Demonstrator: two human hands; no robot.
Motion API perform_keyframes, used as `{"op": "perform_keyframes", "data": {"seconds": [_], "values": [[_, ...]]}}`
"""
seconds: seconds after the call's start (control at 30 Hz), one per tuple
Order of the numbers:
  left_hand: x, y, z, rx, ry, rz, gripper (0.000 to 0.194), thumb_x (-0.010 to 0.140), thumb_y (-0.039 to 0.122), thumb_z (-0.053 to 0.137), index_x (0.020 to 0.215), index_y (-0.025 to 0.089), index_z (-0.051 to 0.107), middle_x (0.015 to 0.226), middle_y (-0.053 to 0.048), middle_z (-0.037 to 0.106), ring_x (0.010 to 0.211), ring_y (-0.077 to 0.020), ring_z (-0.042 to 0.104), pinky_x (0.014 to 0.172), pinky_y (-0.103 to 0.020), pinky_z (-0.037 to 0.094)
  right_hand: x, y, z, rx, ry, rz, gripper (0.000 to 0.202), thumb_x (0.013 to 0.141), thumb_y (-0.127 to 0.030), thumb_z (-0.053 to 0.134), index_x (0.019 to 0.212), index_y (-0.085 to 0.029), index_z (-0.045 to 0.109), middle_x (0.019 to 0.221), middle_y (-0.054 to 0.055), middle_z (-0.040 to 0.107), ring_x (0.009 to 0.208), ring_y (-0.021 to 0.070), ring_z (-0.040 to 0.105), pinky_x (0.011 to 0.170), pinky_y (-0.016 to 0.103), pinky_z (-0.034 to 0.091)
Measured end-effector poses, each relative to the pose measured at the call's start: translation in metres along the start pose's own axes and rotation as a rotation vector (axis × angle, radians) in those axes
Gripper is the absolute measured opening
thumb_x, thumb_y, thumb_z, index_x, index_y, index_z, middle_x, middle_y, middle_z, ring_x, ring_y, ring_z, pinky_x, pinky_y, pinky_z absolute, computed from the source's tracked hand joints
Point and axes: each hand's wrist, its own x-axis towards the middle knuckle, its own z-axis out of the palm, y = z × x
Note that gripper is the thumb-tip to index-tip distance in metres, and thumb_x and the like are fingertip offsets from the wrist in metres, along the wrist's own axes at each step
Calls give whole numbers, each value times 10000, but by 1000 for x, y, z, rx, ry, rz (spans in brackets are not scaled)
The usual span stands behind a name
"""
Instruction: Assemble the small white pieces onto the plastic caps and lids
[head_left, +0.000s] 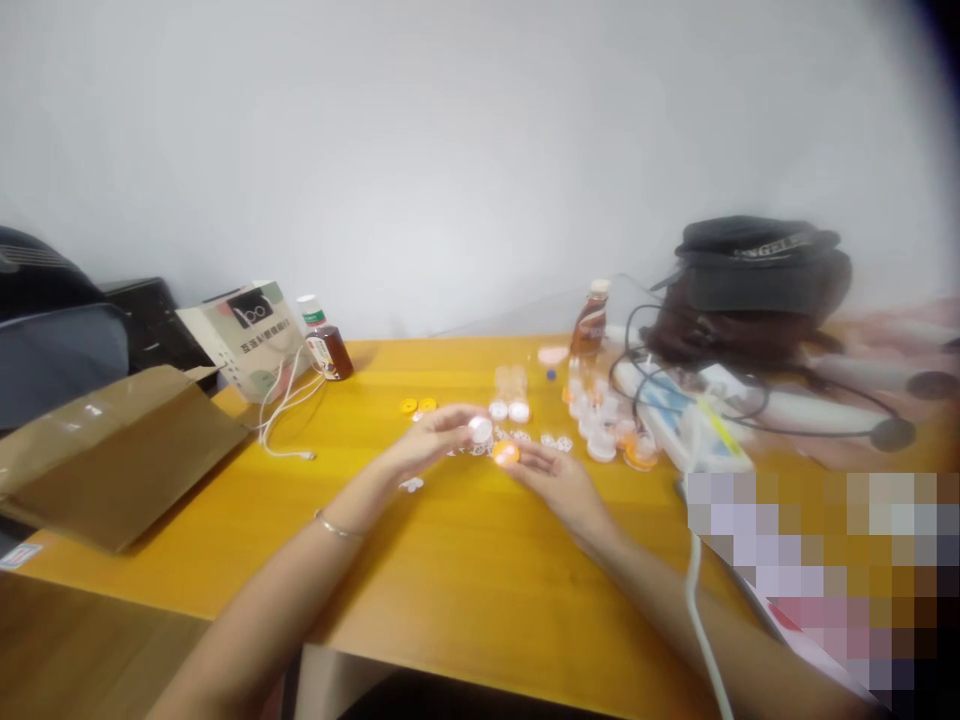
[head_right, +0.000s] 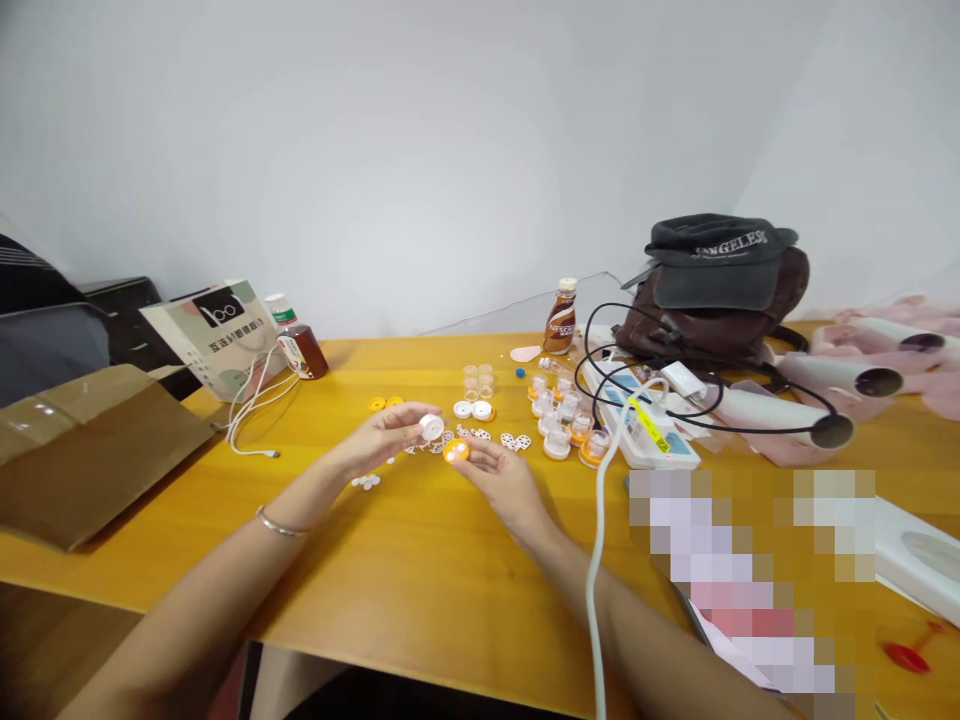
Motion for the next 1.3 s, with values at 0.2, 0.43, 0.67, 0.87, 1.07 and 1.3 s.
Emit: {"op": "perform_keyframes", "data": {"seconds": [0.2, 0.43, 0.67, 0.87, 1.07, 1.3], "values": [[-10, -5, 6, -51, -4, -18, 352, 764, 261, 587, 1102, 171, 548, 1105, -99, 582, 1007, -188, 551, 889, -333, 427, 0, -2, 1, -24, -32, -18, 349, 595, -294, 705, 928, -201, 657, 950, 49, 689, 924, 214, 619, 904, 378, 426], [-9, -4, 18, 254, -46, 116, 294, 815, 229, 512, 1102, 175, 541, 1122, -97, 574, 1030, -181, 539, 922, -355, 408, 1, 0, -2, -38, -44, -25, 312, 608, -275, 693, 913, -218, 662, 895, 28, 703, 886, 203, 634, 880, 364, 442], [-15, -3, 29, 754, -9, 390, 367, 814, 135, 476, 1175, 201, 474, 1143, -97, 546, 1033, -175, 519, 890, -356, 435, 4, 8, -3, -54, -8, -42, 322, 579, -249, 711, 895, -218, 663, 835, 22, 708, 823, 196, 645, 842, 375, 463], [-18, -3, 28, 940, -44, 457, 347, 823, 145, 467, 1166, 193, 469, 1124, -88, 543, 1048, -164, 507, 905, -352, 432, 4, 9, -4, -72, -26, -42, 320, 575, -235, 707, 892, -218, 666, 811, 11, 710, 797, 184, 646, 833, 360, 460], [-19, -2, 30, 995, -60, 488, 335, 838, 158, 445, 1170, 192, 469, 1097, -92, 551, 1030, -169, 519, 870, -349, 457, 2, 5, -3, -72, -73, -48, 303, 580, -260, 696, 878, -210, 673, 783, 10, 712, 771, 189, 647, 802, 349, 469], [-21, 7, 32, 910, -127, 499, 378, 818, 64, 426, 1164, 205, 480, 1097, -70, 570, 1044, -154, 512, 897, -337, 440, 0, 6, -5, -68, -98, -9, 316, 585, -242, 690, 898, -208, 674, 743, 6, 711, 708, 178, 641, 732, 315, 474]]}}
